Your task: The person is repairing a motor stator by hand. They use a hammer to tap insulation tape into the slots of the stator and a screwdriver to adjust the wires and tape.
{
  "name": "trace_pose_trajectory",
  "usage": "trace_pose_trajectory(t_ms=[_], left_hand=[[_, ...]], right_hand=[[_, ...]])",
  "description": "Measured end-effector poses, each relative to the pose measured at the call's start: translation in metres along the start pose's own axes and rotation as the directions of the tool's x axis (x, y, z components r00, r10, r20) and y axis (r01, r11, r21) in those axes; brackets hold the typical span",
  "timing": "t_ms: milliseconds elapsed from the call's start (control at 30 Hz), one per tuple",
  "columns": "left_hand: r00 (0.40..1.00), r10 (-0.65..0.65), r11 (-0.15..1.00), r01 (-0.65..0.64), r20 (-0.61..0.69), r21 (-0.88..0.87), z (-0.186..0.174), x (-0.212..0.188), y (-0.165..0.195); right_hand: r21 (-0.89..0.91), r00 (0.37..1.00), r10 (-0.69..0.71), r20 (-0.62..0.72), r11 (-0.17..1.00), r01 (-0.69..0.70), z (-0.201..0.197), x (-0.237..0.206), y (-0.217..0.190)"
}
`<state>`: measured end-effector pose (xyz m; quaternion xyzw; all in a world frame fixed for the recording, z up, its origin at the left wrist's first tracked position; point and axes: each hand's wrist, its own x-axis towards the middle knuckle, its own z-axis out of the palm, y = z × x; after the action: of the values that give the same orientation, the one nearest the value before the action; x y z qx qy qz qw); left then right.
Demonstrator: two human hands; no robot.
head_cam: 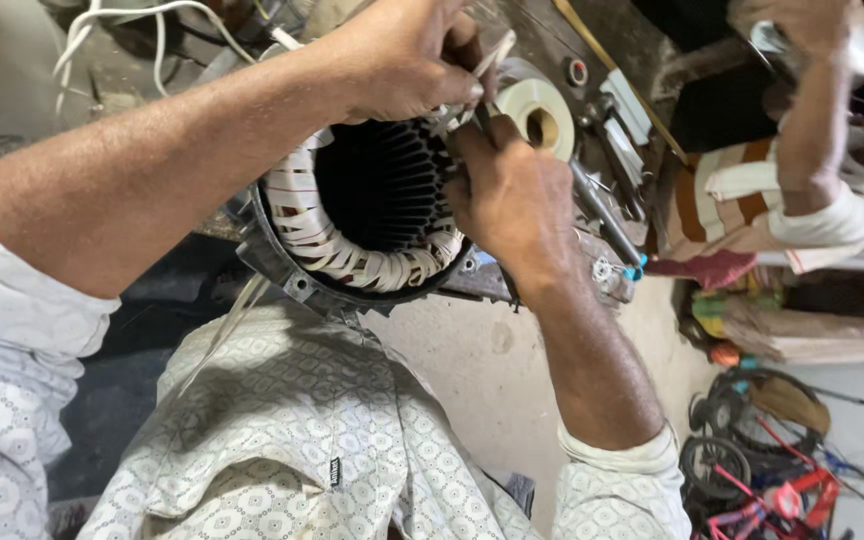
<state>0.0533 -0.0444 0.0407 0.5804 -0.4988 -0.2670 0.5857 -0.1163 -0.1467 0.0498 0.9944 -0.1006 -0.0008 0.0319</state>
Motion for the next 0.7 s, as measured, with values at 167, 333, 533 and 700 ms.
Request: trace_pose_trajectory(t_ms=[167, 333, 533, 700], left_hand=[[0.999, 0.028, 0.998, -0.025, -0.047, 0.065, 0.002, -0.007, 0.003], [0.930, 0.359, 0.933, -0.361, -0.081, -0.005, 0.002, -0.009, 0.001], [0.950, 0.278, 0.959, -0.282, -0.143, -0.004, 0.006, -0.006, -0.007], [0.903, 0.403, 0.915, -0.397, -0.147, 0.067, 0.008, -0.006, -0.008]], right_hand=[[-0.020, 0.998, 0.047, 0.047, 0.999, -0.047, 0.000, 0.005, -0.013], [0.200, 1.000, 0.020, -0.007, 0.980, -0.018, -0.003, 0.001, -0.010], [0.130, 1.000, -0.007, -0.013, 0.992, 0.009, 0.003, -0.002, -0.002], [0.003, 1.000, 0.015, 0.008, 1.000, -0.015, 0.001, 0.000, -0.012]])
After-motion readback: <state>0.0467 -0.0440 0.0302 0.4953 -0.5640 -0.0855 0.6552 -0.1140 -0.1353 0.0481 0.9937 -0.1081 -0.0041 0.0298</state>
